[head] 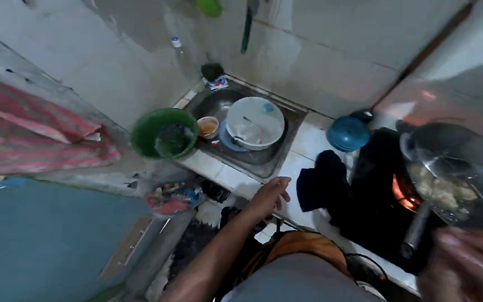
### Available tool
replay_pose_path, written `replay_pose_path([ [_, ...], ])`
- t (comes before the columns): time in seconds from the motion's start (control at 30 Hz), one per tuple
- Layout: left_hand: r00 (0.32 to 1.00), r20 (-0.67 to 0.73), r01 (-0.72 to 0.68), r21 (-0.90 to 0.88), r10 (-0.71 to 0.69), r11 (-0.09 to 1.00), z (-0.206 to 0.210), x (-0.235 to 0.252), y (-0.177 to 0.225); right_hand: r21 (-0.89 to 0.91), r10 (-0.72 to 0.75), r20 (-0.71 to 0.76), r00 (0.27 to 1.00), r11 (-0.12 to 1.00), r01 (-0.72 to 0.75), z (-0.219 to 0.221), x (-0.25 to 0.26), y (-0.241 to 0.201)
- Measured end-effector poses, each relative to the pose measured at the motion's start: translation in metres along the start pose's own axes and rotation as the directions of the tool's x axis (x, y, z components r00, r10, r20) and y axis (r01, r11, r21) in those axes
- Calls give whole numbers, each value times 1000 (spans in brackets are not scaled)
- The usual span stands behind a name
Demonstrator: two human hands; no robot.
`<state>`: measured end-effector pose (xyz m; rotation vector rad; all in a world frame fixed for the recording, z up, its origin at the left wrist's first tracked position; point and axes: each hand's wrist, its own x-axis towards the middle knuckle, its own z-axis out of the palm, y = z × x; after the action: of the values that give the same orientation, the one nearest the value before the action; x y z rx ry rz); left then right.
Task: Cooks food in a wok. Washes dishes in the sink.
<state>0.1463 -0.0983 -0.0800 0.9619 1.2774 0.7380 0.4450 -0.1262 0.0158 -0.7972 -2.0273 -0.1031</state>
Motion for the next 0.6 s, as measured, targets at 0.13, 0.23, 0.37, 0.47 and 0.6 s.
replay_pose_path([
  [0.13,953,-302,-28,40,38,999,-109,-20,-23,453,74,280,957,869,-200,165,49,-27],
  [0.23,835,-532,-8,247,142,969,-207,-28,-34,418,16,587,810,850,-320,294,92,-46],
  [0.37,727,-591,95,590,349,802,-322,0,-36,339,-100,807,581,885,-320,469,142,-89],
  [0.47,870,-331,60,807,366,588,-385,40,-51,190,-98,962,253,911,-367,551,150,-130],
  [0.6,946,-207,73,886,249,457,-422,55,-58,-125,118,992,-42,893,-433,580,159,-152],
])
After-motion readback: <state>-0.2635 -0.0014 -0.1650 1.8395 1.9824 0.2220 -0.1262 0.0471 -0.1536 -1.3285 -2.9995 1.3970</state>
